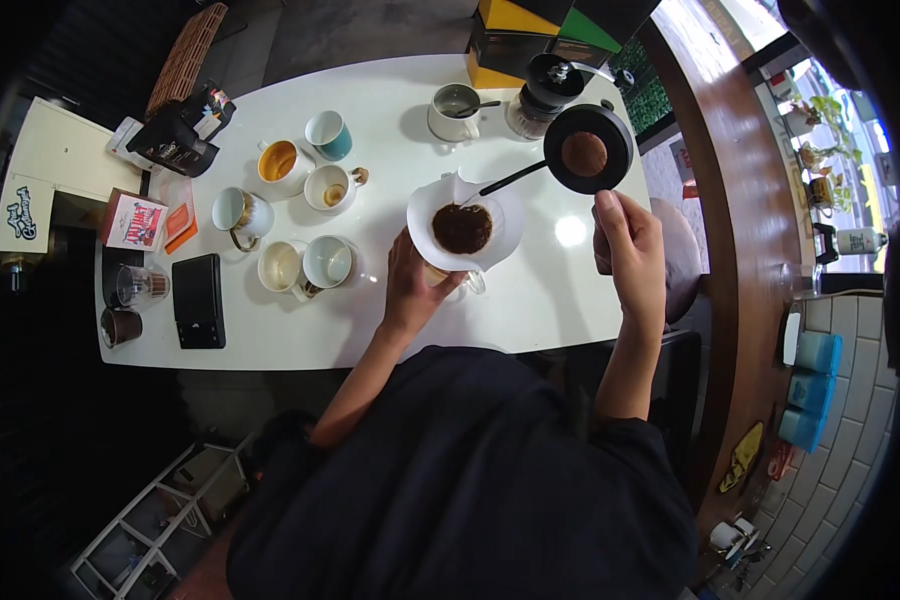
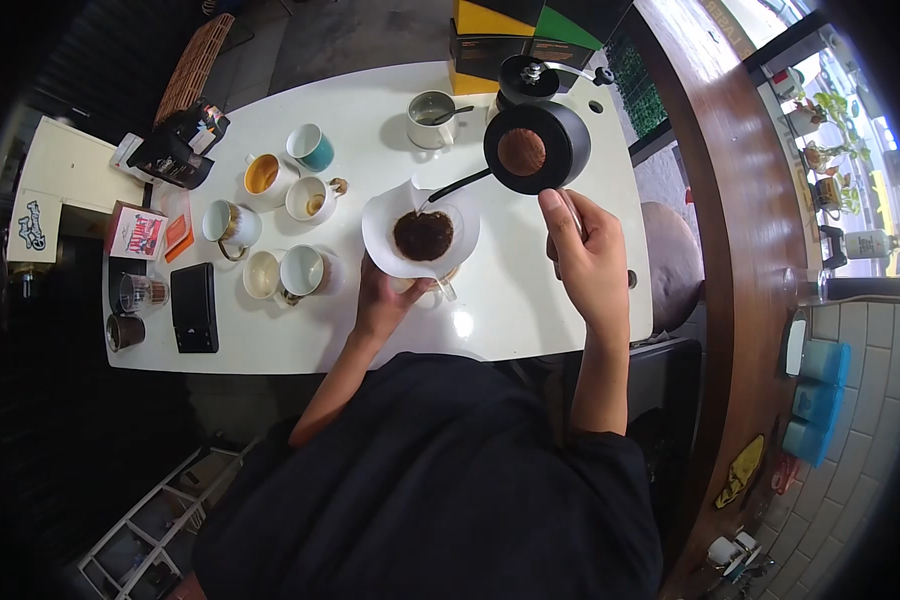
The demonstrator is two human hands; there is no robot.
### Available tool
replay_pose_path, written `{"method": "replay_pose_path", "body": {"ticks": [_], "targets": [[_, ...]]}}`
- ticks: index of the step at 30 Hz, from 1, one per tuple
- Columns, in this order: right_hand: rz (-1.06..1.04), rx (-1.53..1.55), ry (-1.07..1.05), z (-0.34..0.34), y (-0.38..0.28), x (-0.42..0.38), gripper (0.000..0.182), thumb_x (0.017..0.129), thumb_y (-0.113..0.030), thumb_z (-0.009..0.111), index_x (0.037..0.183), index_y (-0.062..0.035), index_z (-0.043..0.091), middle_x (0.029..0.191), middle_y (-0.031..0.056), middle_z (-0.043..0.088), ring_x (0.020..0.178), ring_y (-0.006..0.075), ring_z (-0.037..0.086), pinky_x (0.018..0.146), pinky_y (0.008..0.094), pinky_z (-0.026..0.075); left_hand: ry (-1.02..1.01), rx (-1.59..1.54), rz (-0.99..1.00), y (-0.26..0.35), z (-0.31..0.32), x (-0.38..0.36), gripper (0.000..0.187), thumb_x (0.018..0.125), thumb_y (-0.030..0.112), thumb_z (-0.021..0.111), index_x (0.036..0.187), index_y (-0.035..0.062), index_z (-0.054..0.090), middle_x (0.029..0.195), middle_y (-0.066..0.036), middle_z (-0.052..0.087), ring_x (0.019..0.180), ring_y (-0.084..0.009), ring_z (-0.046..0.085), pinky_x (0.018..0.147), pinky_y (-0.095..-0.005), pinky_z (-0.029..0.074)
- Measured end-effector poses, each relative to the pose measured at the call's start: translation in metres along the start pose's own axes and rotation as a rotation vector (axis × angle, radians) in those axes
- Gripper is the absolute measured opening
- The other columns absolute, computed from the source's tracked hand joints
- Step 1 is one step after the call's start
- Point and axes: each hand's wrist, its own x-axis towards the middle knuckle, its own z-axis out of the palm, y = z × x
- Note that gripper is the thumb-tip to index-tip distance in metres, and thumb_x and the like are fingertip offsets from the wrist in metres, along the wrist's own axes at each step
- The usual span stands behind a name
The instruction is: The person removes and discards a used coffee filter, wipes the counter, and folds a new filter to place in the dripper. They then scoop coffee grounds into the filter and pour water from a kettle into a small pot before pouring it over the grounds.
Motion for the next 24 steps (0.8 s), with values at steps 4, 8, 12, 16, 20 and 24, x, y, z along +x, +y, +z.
{"method": "replay_pose_path", "body": {"ticks": [4,8,12,16,20,24], "targets": [[-0.013,-0.015,0.007,0.001,-0.001,0.001,0.043,0.104,-0.033,0.059,0.071,-0.0066,0.050,0.056,-0.0061,0.041,0.050,0.0018,0.036,0.046,0.0232,0.028,0.011,0.000,0.010,-0.001,0.001,0.000,0.078,0.075,0.028,0.088,0.138,0.0038,0.049,0.141,-0.021,0.048,0.133,-0.0410,0.045,0.109,-0.0526,0.036],[-0.014,-0.022,0.010,0.003,-0.001,0.003,0.043,0.104,-0.033,0.059,0.070,-0.0066,0.050,0.056,-0.0062,0.041,0.051,0.0018,0.036,0.046,0.0232,0.028,0.014,-0.029,-0.005,0.001,-0.001,0.002,0.077,0.074,0.029,0.088,0.136,0.0041,0.050,0.138,-0.020,0.049,0.130,-0.0408,0.047,0.107,-0.0528,0.037],[-0.015,-0.027,0.008,0.005,-0.001,0.004,0.044,0.103,-0.034,0.059,0.070,-0.0065,0.050,0.056,-0.0060,0.041,0.051,0.0020,0.036,0.047,0.0234,0.028,0.015,-0.022,-0.015,0.003,-0.002,0.003,0.076,0.074,0.030,0.088,0.135,0.0043,0.051,0.136,-0.019,0.051,0.128,-0.0404,0.048,0.106,-0.0529,0.038],[-0.011,-0.037,0.004,0.008,-0.004,0.006,0.045,0.103,-0.035,0.060,0.071,-0.0057,0.050,0.057,-0.0058,0.040,0.052,0.0026,0.036,0.048,0.0242,0.028,0.011,-0.027,-0.014,0.003,-0.002,0.004,0.075,0.074,0.030,0.088,0.135,0.0046,0.051,0.136,-0.019,0.051,0.128,-0.0399,0.048,0.106,-0.0526,0.038],[-0.021,-0.038,-0.002,0.010,-0.007,0.008,0.045,0.103,-0.035,0.060,0.070,-0.0052,0.050,0.057,-0.0057,0.040,0.053,0.0031,0.036,0.049,0.0247,0.028,0.012,-0.052,-0.016,0.006,-0.004,0.005,0.075,0.075,0.029,0.087,0.136,0.0049,0.051,0.136,-0.018,0.051,0.128,-0.0394,0.048,0.106,-0.0522,0.038],[-0.027,-0.036,-0.021,0.010,-0.009,0.008,0.046,0.103,-0.035,0.060,0.070,-0.0048,0.049,0.058,-0.0055,0.039,0.054,0.0036,0.035,0.050,0.0252,0.028,0.006,-0.043,-0.031,0.006,-0.004,0.004,0.075,0.075,0.028,0.087,0.137,0.0051,0.050,0.137,-0.018,0.051,0.129,-0.0392,0.048,0.106,-0.0520,0.038]]}}
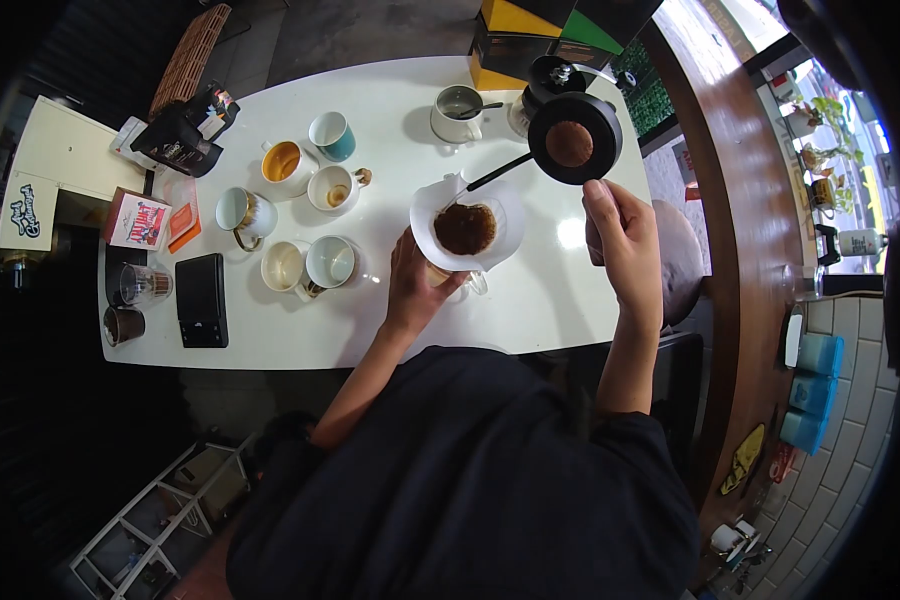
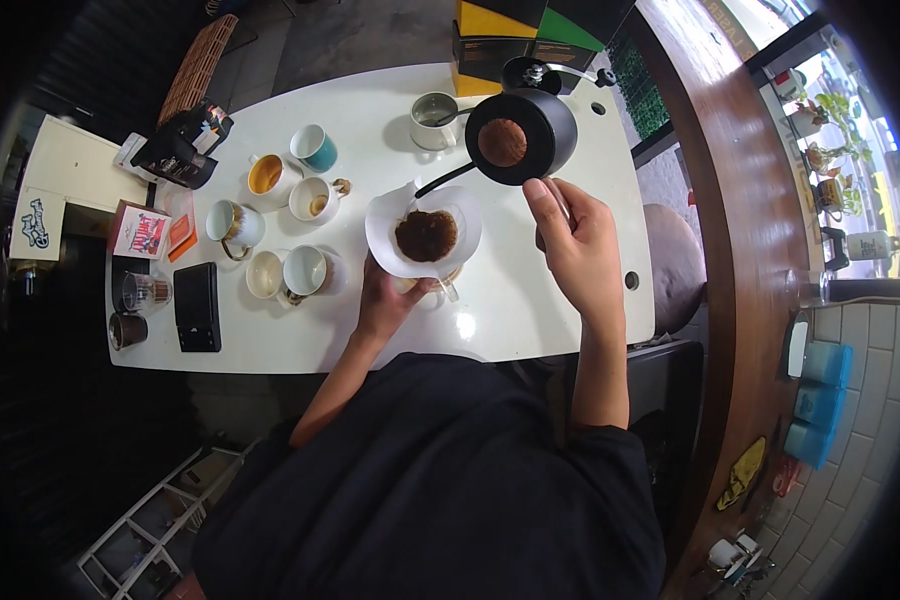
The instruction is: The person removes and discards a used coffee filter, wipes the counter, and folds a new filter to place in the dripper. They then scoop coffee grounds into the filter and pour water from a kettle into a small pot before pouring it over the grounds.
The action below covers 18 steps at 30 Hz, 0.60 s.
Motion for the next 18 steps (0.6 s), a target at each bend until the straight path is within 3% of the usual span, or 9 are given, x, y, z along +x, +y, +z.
{"method": "replay_pose_path", "body": {"ticks": [18], "targets": [[0.006,-0.014,0.005,-0.0066,0.0024,-0.0066,0.045,0.103,-0.034,0.060,0.070,-0.0051,0.049,0.058,-0.0056,0.039,0.054,0.0034,0.035,0.050,0.0253,0.028,0.007,0.000,0.013,-0.0016,0.0011,-0.0012,0.074,0.076,0.029,0.087,0.135,0.0038,0.051,0.137,-0.020,0.051,0.128,-0.0402,0.049,0.106,-0.0522,0.038]]}}
